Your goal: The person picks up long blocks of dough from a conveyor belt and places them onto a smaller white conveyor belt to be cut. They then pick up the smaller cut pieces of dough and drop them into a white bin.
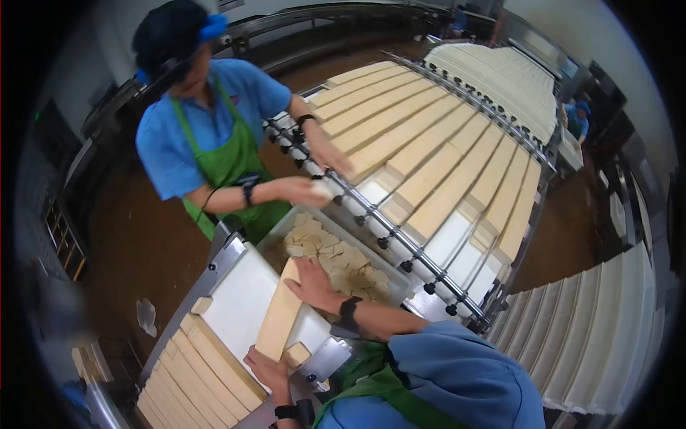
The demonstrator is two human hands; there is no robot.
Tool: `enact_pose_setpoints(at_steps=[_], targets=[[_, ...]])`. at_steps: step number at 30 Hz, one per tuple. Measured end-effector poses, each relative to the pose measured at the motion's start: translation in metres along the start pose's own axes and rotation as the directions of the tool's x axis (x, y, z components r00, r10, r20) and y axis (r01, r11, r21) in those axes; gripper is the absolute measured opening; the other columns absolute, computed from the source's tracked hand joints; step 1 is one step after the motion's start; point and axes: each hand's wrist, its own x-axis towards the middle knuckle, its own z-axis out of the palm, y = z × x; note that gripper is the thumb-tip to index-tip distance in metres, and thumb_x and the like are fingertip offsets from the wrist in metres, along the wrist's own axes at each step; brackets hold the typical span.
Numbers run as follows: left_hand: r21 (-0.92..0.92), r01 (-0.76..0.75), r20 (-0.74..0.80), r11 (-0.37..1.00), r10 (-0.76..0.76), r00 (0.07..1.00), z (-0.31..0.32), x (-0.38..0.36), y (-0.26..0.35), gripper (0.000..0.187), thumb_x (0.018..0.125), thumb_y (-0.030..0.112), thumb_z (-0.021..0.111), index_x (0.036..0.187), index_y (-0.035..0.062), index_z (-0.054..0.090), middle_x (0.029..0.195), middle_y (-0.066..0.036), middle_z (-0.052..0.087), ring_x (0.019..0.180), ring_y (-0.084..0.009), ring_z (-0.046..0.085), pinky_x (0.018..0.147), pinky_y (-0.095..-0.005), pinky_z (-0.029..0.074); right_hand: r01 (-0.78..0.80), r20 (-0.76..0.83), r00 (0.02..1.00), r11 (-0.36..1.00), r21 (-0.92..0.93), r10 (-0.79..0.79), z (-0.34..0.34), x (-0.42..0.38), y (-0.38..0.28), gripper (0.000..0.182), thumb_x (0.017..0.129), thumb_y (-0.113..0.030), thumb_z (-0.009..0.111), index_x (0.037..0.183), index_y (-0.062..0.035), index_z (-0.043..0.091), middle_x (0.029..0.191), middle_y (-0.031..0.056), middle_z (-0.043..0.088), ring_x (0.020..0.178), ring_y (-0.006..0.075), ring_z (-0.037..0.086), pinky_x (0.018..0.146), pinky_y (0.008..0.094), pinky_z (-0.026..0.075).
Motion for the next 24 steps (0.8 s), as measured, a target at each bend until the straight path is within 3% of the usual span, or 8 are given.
enact_pose_setpoints(at_steps=[5, 11, 15, 17, 19, 21, 22, 24], targets=[[-0.046, -0.286, -0.118, 0.957, 0.279, 0.953, 0.032, -0.011, 0.132, 0.083, 0.063, 0.006, 0.088, 0.138, 0.0073, 0.051, 0.136, -0.022, 0.048, 0.123, -0.0447, 0.051, 0.104, -0.0507, 0.045, -0.052, -0.465, 0.885, 0.999, -0.009, 0.042, -0.121, -0.021, 0.076, 0.056, 0.093, -0.033, 0.071, 0.132, 0.0047, 0.056, 0.125, 0.0273, 0.061, 0.116, 0.0439, 0.059, 0.101, 0.0514, 0.047], [-0.232, -0.526, 0.231, 0.818, 0.572, 0.788, 0.052, -0.059, 0.272, 0.086, 0.068, 0.013, 0.091, 0.143, 0.0067, 0.049, 0.133, -0.021, 0.045, 0.122, -0.0438, 0.052, 0.103, -0.0481, 0.046, -0.319, -0.755, 0.638, 0.944, -0.082, 0.150, -0.269, -0.056, 0.195, 0.039, 0.096, -0.029, 0.067, 0.122, 0.0006, 0.064, 0.112, 0.0229, 0.068, 0.104, 0.0430, 0.065, 0.091, 0.0484, 0.052], [-0.367, -0.534, 0.460, 0.762, 0.647, 0.608, 0.076, -0.076, 0.313, 0.081, 0.073, 0.016, 0.090, 0.142, 0.0084, 0.050, 0.126, -0.019, 0.046, 0.116, -0.0417, 0.057, 0.098, -0.0481, 0.050, -0.409, -0.703, 0.640, 0.912, 0.030, 0.310, -0.317, -0.084, 0.256, 0.039, 0.099, -0.031, 0.064, 0.121, 0.0007, 0.065, 0.114, 0.0228, 0.070, 0.104, 0.0427, 0.067, 0.090, 0.0490, 0.053], [-0.378, -0.533, 0.495, 0.757, 0.652, 0.574, 0.082, -0.077, 0.329, 0.074, 0.080, 0.020, 0.086, 0.144, 0.0106, 0.050, 0.127, -0.020, 0.047, 0.114, -0.0420, 0.059, 0.097, -0.0485, 0.051, -0.476, -0.657, 0.706, 0.864, -0.165, 0.263, -0.325, -0.092, 0.279, 0.042, 0.099, -0.035, 0.063, 0.122, 0.0003, 0.066, 0.115, 0.0221, 0.071, 0.105, 0.0425, 0.068, 0.087, 0.0479, 0.054], [-0.366, -0.533, 0.564, 0.763, 0.637, 0.525, 0.087, -0.074, 0.343, 0.069, 0.085, 0.024, 0.082, 0.145, 0.0105, 0.050, 0.124, -0.021, 0.049, 0.110, -0.0415, 0.061, 0.097, -0.0477, 0.051, -0.508, -0.613, 0.719, 0.849, -0.143, 0.327, -0.335, -0.084, 0.286, 0.050, 0.099, -0.043, 0.061, 0.123, 0.0006, 0.066, 0.113, 0.0231, 0.072, 0.104, 0.0401, 0.069, 0.095, 0.0517, 0.049], [-0.328, -0.521, 0.620, 0.788, 0.596, 0.510, 0.089, -0.067, 0.355, 0.067, 0.087, 0.025, 0.079, 0.146, 0.0110, 0.049, 0.125, -0.021, 0.050, 0.109, -0.0421, 0.062, 0.097, -0.0492, 0.051, -0.593, -0.282, 0.805, 0.699, -0.400, 0.521, -0.342, -0.074, 0.289, 0.060, 0.098, -0.052, 0.057, 0.125, 0.0011, 0.066, 0.112, 0.0233, 0.073, 0.103, 0.0368, 0.070, 0.104, 0.0569, 0.038], [-0.296, -0.507, 0.665, 0.809, 0.556, 0.499, 0.089, -0.063, 0.360, 0.065, 0.089, 0.026, 0.077, 0.147, 0.0115, 0.049, 0.126, -0.021, 0.051, 0.108, -0.0426, 0.063, 0.097, -0.0507, 0.051, -0.563, -0.313, 0.826, 0.703, -0.434, 0.469, -0.335, -0.072, 0.296, 0.068, 0.098, -0.059, 0.054, 0.128, 0.0014, 0.065, 0.110, 0.0228, 0.074, 0.103, 0.0341, 0.070, 0.108, 0.0603, 0.029], [-0.302, -0.482, 0.691, 0.822, 0.538, 0.484, 0.082, -0.059, 0.371, 0.064, 0.091, 0.027, 0.076, 0.147, 0.0118, 0.049, 0.126, -0.021, 0.052, 0.106, -0.0416, 0.064, 0.097, -0.0505, 0.051, -0.575, -0.301, 0.818, 0.696, -0.430, 0.490, -0.337, -0.069, 0.298, 0.068, 0.097, -0.059, 0.055, 0.129, 0.0011, 0.064, 0.111, 0.0220, 0.074, 0.104, 0.0345, 0.070, 0.109, 0.0609, 0.029]])
